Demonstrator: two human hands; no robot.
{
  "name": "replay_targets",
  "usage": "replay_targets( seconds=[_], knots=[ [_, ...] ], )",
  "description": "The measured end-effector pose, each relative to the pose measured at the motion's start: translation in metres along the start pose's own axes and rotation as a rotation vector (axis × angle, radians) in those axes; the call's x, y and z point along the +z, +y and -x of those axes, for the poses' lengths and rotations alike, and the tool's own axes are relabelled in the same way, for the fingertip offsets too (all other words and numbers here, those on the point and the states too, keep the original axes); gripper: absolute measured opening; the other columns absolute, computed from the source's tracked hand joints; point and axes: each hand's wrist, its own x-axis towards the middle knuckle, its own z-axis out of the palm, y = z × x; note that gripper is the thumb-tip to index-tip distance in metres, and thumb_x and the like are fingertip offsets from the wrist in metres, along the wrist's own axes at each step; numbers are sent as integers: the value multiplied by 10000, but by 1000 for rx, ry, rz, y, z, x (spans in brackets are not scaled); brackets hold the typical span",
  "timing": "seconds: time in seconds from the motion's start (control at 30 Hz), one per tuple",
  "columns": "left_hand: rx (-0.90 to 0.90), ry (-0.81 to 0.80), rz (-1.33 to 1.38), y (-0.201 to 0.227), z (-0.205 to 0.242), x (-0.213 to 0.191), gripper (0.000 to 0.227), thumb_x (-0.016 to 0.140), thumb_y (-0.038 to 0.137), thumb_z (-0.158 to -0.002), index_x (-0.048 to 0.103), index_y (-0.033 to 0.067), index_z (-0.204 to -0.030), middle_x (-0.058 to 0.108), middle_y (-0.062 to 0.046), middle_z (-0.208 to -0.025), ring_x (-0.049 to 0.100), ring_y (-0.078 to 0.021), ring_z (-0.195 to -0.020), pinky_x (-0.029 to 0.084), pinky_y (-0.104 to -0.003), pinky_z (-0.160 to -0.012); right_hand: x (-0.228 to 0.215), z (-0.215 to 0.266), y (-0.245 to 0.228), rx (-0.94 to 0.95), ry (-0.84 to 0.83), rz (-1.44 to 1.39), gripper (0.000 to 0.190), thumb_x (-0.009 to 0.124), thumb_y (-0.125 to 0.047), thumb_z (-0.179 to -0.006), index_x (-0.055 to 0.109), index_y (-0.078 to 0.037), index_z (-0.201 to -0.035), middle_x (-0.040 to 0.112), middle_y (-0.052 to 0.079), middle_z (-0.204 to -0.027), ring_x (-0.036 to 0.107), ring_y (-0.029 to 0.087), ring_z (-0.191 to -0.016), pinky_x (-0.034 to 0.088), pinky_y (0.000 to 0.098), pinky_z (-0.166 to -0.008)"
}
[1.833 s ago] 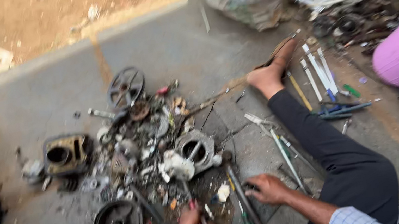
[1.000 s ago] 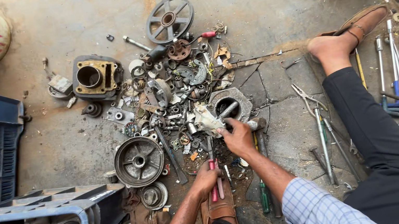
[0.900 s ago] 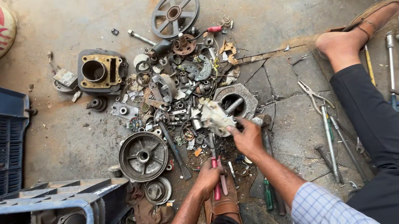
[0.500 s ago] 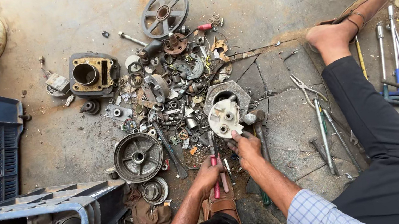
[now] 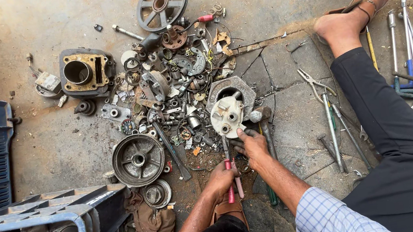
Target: The person sits on the floor and uses pliers and a hammer to remove a stuck component from a circular metal engine part. They repeatedly strike the pliers with the hammer to loosen the piece, then inspect the part and continue hammering until the component is removed.
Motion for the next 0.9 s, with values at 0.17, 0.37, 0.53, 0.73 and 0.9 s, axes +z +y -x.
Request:
replay_targets(
  seconds=[0.17, 0.37, 0.53, 0.73, 0.9],
  knots=[
    [-20, 16, -197, 17, 7, 1, 287, 663, 190, -853, 633, 56, -1105, 692, -101, -982, 676, -198, -863, 554, -390, -797, -2, 6, -5, 38, 46, 79, 368, 699, -261, -958, 631, -41, -1246, 732, 107, -1051, 714, 194, -885, 591, 318, -728],
    [-68, 44, -265, 26, 13, 3, 306, 655, 232, -878, 608, 74, -1136, 682, -112, -1000, 691, -232, -906, 557, -435, -843, -5, 12, -4, 22, 47, 212, 455, 715, -298, -941, 630, -34, -1301, 733, 92, -1075, 705, 192, -885, 557, 310, -702],
    [28, 61, -408, 26, 18, 6, 293, 699, 249, -884, 627, 42, -1077, 691, -108, -905, 697, -205, -801, 544, -412, -769, -7, 17, -12, -7, 47, 244, 468, 711, -314, -936, 640, -34, -1305, 734, 114, -1105, 691, 205, -928, 563, 330, -739],
    [57, -39, -35, 19, 13, 15, 201, 646, 118, -917, 516, 30, -1042, 635, -179, -804, 631, -239, -515, 528, -355, -485, -1, 21, -10, -169, 48, 433, 447, 722, -332, -952, 726, -2, -1254, 750, 125, -1151, 673, 202, -1039, 539, 356, -871],
    [74, 148, -154, 12, 5, 22, 342, 670, 145, -853, 543, 11, -1142, 668, -174, -945, 681, -291, -775, 544, -439, -711, 5, 34, -15, -209, 48, 457, 440, 697, -307, -959, 692, -21, -1294, 745, 102, -1159, 673, 201, -1054, 522, 339, -880]
  ],
)
